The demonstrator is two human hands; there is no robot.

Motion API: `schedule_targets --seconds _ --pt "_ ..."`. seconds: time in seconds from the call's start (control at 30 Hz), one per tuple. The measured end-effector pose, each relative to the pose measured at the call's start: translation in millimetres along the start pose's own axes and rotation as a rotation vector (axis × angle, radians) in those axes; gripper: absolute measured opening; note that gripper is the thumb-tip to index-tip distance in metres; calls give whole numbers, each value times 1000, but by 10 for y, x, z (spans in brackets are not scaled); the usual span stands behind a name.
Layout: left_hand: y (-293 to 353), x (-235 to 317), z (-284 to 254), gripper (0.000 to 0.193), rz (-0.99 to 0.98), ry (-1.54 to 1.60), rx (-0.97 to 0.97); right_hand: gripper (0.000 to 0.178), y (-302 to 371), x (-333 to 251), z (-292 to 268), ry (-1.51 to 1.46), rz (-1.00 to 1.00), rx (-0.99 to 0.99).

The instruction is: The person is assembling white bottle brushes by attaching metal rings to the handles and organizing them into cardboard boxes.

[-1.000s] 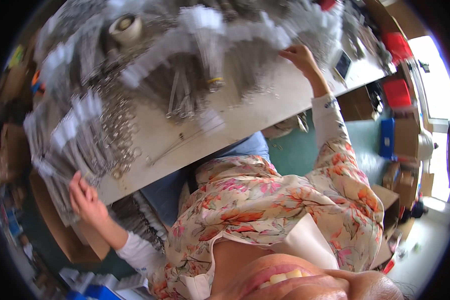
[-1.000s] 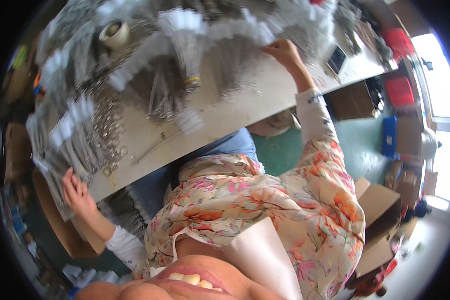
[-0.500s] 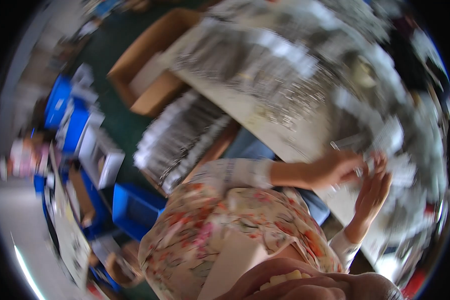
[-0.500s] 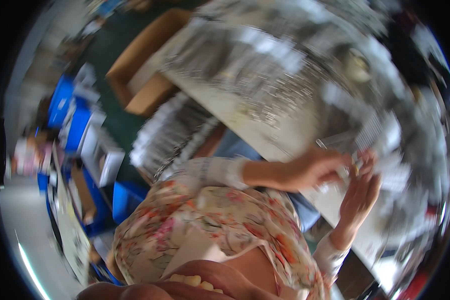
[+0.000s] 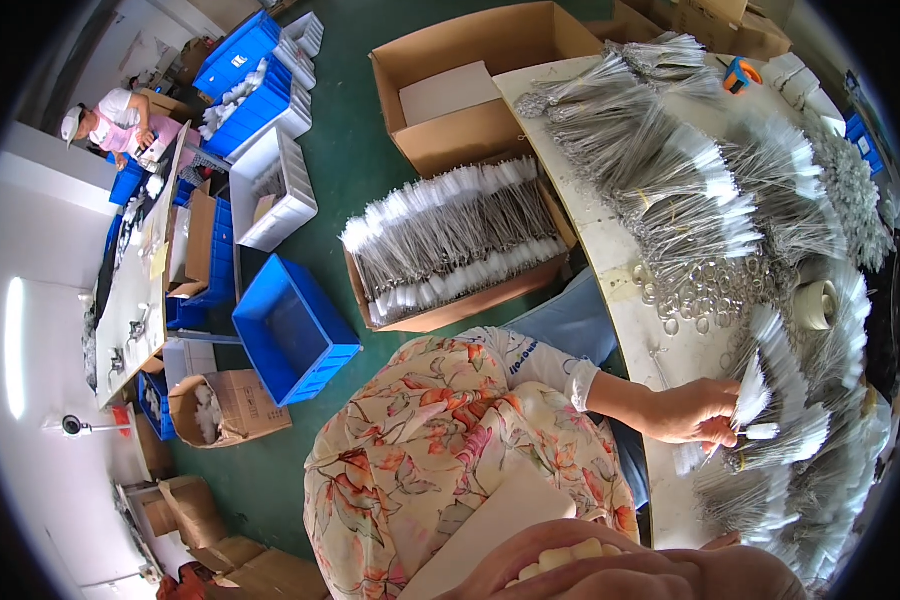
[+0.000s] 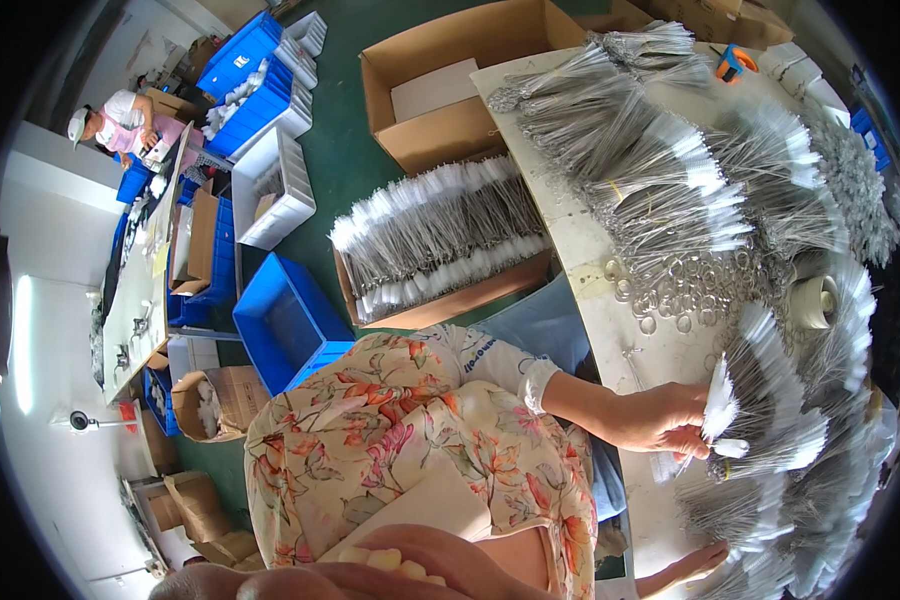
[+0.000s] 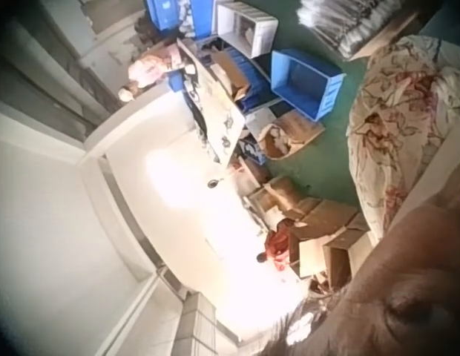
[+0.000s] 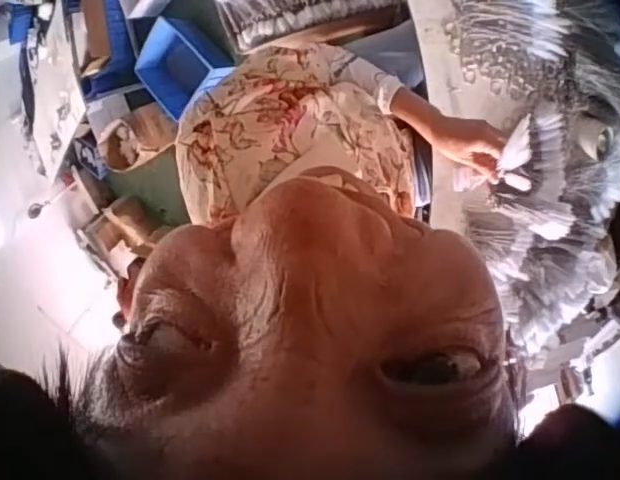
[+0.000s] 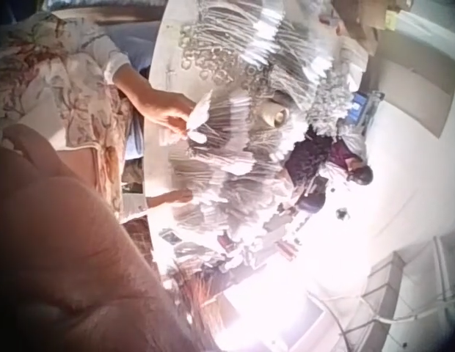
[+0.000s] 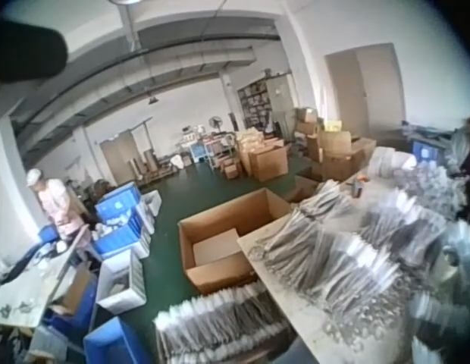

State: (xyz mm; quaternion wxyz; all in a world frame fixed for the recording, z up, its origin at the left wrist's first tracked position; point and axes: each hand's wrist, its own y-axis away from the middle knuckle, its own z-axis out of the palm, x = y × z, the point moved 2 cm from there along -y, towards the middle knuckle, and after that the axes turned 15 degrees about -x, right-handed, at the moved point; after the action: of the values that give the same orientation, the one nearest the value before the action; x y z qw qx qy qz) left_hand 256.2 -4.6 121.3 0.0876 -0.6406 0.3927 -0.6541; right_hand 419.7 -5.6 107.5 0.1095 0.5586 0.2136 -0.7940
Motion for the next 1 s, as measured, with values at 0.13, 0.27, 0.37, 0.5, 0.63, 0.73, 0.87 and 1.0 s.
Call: schedule_targets --seconds 0.13,0.27,0.37,0.5,0.63,0.73,0.87,1.0 --pt "20 -22 -7 15 -85 211 31 24 -82 55 -87 -138 -3 -43" --pt "48 123 -138 12 -73 117 54 24 -204 77 -47 -293 22 -116" --pt "-12 52 -147 12 34 9 70 23 -203 94 -148 -368 37 -108" --pt "-80 84 -44 17 -64 748 131 23 -186 73 -146 -502 48 -115" --pt "-6 141 -137 12 215 194 -19 22 -295 110 -50 -650 55 -154" --pt "121 297 -293 23 -228 516 40 22 -433 195 36 -764 66 -184" --pt "45 338 -450 34 -52 10 -91 20 -598 -205 446 -775 -51 -177" --pt "133 780 -935 55 330 -597 13 13 -501 -379 524 -224 79 -235"
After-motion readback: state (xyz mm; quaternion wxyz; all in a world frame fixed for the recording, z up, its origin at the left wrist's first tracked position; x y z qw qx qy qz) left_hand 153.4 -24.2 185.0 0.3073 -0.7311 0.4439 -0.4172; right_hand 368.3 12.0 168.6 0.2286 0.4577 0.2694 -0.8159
